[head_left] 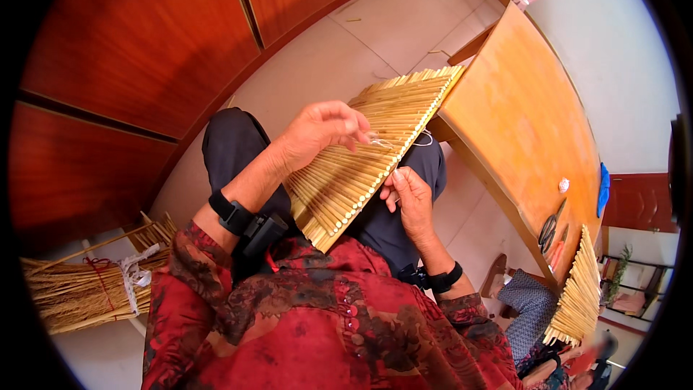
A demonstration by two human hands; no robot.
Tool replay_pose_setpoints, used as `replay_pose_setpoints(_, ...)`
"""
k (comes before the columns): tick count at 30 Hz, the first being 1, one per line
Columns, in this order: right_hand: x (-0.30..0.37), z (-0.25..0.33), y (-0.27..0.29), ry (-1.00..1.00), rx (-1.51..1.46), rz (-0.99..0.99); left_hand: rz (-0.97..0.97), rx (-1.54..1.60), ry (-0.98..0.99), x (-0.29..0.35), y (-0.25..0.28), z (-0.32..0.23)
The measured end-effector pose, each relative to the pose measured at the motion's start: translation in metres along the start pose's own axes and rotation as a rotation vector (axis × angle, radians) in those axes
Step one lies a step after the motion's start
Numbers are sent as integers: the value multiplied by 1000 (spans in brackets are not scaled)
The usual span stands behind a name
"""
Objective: The person is stitching together thin reed slats using a white thread to assemble a mat, repeatedly pulling the thread through prepared holes and aligning the slats by hand.
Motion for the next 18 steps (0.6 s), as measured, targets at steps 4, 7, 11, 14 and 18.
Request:
replay_pose_setpoints(4, -1, 2, -2, -6, -1, 12, -108, 314, 45, -4, 6, 6)
replay_pose_setpoints(7, -1, 0, -1, -16, -13, 8, -263, 56, 202, -9, -14, 15)
replay_pose_setpoints(11, -2, 3, -3, -8, 9, 20, -244, -252, 185, -23, -18, 30)
replay_pose_setpoints(14, -1, 7, -2, -16, 29, 6, -356, -537, -52, -23, -37, 22)
replay_pose_setpoints(18, 5, 6, 1, -38, -3, -16, -554, -964, -213, 6, -79, 14)
Point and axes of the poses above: each hand's wrist, its own x-axis away from the middle knuckle, its own y-axis out of the back of the hand, z = x × y, the point moved 2 cm from there along -x, towards the middle knuckle, and after that the axes turned 13 degrees about y, right-handed, at the moved point
